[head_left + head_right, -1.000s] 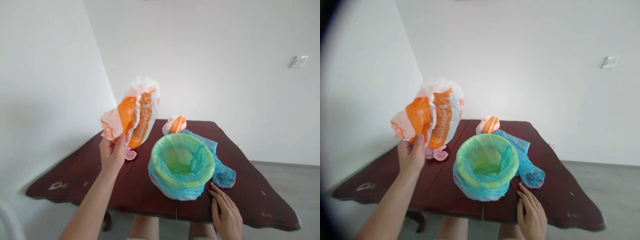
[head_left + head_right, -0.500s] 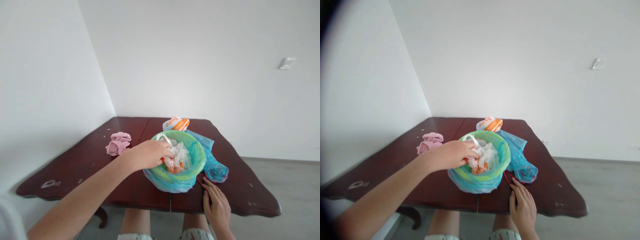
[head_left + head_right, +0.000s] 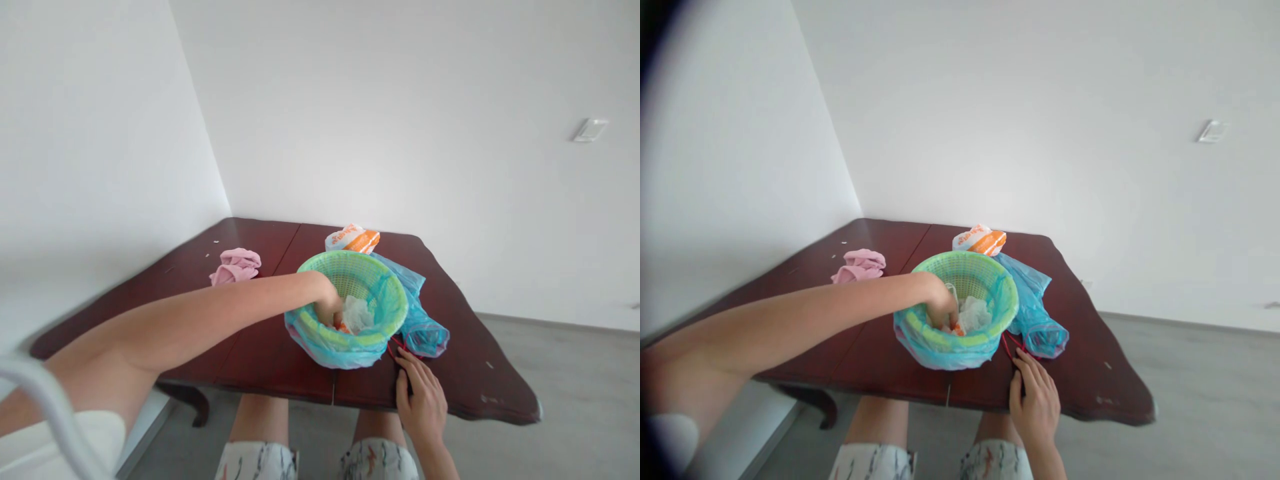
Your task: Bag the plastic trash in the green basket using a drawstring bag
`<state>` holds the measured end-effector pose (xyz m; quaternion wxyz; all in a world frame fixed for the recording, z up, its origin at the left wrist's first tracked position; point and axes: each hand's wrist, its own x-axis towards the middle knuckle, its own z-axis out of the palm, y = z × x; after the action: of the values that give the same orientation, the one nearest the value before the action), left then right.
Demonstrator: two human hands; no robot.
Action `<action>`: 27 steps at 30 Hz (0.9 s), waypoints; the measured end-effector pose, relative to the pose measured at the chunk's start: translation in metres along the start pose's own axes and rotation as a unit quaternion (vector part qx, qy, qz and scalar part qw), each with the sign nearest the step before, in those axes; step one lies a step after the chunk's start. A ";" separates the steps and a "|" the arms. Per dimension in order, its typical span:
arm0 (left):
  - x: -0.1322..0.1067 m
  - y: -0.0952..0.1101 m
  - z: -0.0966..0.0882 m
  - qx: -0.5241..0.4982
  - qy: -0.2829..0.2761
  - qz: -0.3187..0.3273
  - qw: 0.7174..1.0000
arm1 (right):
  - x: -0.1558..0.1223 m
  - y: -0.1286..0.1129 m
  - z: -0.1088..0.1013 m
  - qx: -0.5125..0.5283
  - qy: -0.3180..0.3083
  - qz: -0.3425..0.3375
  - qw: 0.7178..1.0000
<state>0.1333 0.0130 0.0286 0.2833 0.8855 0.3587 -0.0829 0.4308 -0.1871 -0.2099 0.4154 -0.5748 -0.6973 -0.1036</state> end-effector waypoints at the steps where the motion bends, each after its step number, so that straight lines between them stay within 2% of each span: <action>1: 0.003 0.000 -0.001 0.006 -0.028 0.003 1.000 | 0.000 -0.001 0.000 0.001 0.000 0.001 1.000; 3: 0.005 0.001 -0.011 0.019 -0.098 0.024 0.995 | 0.001 -0.001 0.000 0.005 0.004 0.001 1.000; 4: 0.003 0.003 -0.020 0.024 -0.112 0.034 0.993 | 0.001 -0.001 0.000 0.007 0.005 0.002 1.000; 7: -0.015 0.013 -0.049 0.063 -0.109 0.073 0.989 | 0.001 0.000 0.001 0.011 0.003 0.000 1.000; 9: -0.038 0.021 -0.065 0.119 -0.041 0.110 0.986 | 0.001 0.002 0.000 0.013 -0.004 -0.006 1.000; 11: -0.069 0.026 -0.069 0.180 0.089 0.155 0.967 | 0.001 0.002 -0.004 0.028 -0.002 -0.012 1.000; 12: -0.087 0.026 -0.066 0.200 0.164 0.176 0.950 | 0.001 0.001 -0.007 0.042 0.004 -0.011 0.999; 13: -0.105 0.023 -0.058 0.210 0.230 0.195 0.930 | 0.001 -0.001 -0.010 0.059 0.010 -0.007 0.998; 15: -0.142 0.011 -0.029 0.206 0.337 0.224 0.891 | 0.002 -0.009 -0.015 0.088 0.023 0.008 0.996; 17: -0.172 -0.007 0.013 0.208 0.432 0.249 0.841 | 0.004 -0.022 -0.018 0.102 0.031 0.022 0.994; 19: -0.189 -0.024 0.061 0.245 0.499 0.236 0.797 | 0.010 -0.038 -0.017 0.112 0.039 0.031 0.992; 21: -0.191 -0.035 0.104 0.262 0.556 0.165 0.772 | 0.021 -0.053 -0.011 0.136 0.044 0.042 0.989; 23: -0.182 -0.035 0.136 0.221 0.614 0.111 0.750 | 0.035 -0.064 -0.002 0.180 0.045 0.053 0.981; 25: -0.168 -0.027 0.155 0.146 0.661 0.074 0.732 | 0.050 -0.066 0.006 0.224 0.055 0.057 0.971; 27: -0.156 -0.016 0.162 0.079 0.695 0.054 0.712 | 0.063 -0.061 0.010 0.247 0.077 0.044 0.965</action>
<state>0.0177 -0.1603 -0.0581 -0.1132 0.7302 0.3983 0.5434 0.3720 -0.1554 -0.1518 0.6010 -0.4749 -0.6412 0.0463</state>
